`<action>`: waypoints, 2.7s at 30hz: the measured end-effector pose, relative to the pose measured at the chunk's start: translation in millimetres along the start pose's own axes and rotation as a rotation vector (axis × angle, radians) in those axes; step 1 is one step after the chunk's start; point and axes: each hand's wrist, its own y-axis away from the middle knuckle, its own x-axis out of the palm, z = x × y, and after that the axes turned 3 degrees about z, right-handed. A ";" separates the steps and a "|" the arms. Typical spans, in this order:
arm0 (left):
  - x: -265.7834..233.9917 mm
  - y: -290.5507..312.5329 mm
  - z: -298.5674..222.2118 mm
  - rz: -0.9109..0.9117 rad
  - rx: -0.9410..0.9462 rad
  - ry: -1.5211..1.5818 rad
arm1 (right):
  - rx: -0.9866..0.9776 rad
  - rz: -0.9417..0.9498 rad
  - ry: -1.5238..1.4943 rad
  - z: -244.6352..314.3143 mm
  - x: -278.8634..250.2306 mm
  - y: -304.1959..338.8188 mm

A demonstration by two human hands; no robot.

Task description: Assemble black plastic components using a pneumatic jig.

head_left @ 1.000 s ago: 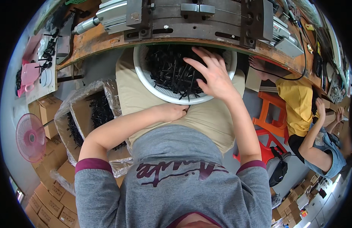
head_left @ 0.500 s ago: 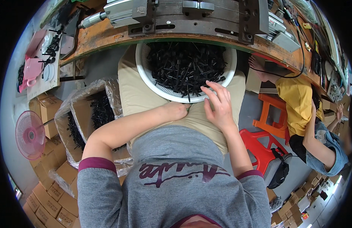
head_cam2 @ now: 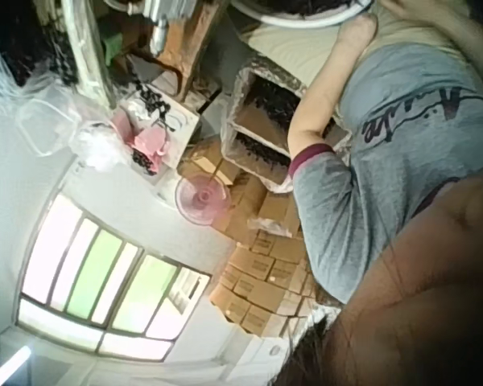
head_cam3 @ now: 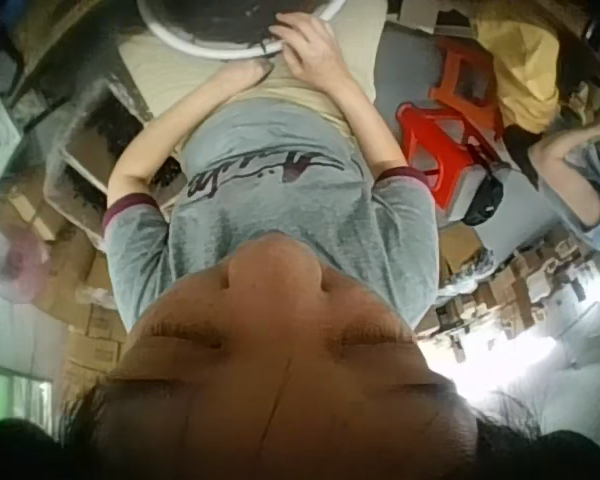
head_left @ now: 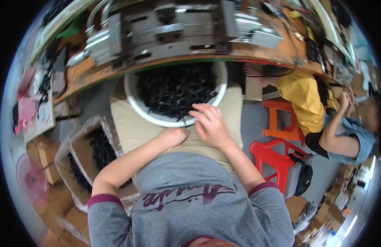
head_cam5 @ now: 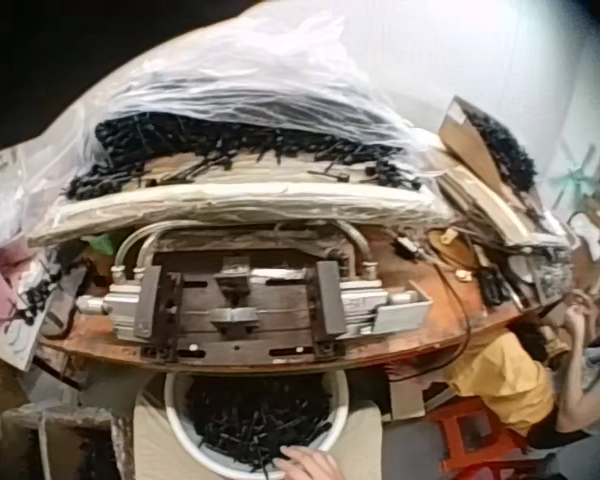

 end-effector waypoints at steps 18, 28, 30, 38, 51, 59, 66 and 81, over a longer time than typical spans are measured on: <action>-21.1 -6.7 -11.8 0.283 0.288 -0.717 | 0.010 -0.042 -0.010 -7.3 2.0 6.9; -24.7 3.6 -7.8 0.079 0.153 -0.516 | -0.193 0.300 0.334 -25.9 40.7 1.9; -27.4 3.7 -10.5 0.048 0.106 -0.507 | -0.250 0.283 0.329 -29.8 35.0 -1.6; -69.6 2.3 -28.2 -0.139 -0.152 -0.336 | -0.190 0.354 0.300 -39.4 26.9 -10.9; -134.1 -0.4 -26.0 -0.672 -0.414 0.006 | -0.252 0.374 0.088 -3.4 55.3 -11.7; -226.7 14.4 -43.1 -0.795 -0.064 -0.211 | -0.407 0.143 0.070 29.3 -9.1 -58.8; -314.5 22.4 -59.0 -1.024 0.092 -0.390 | -0.634 -0.413 0.136 39.1 -153.8 -229.6; -264.2 32.8 -46.1 -1.072 0.022 -0.094 | -0.195 -0.335 0.768 -20.4 -208.8 -587.4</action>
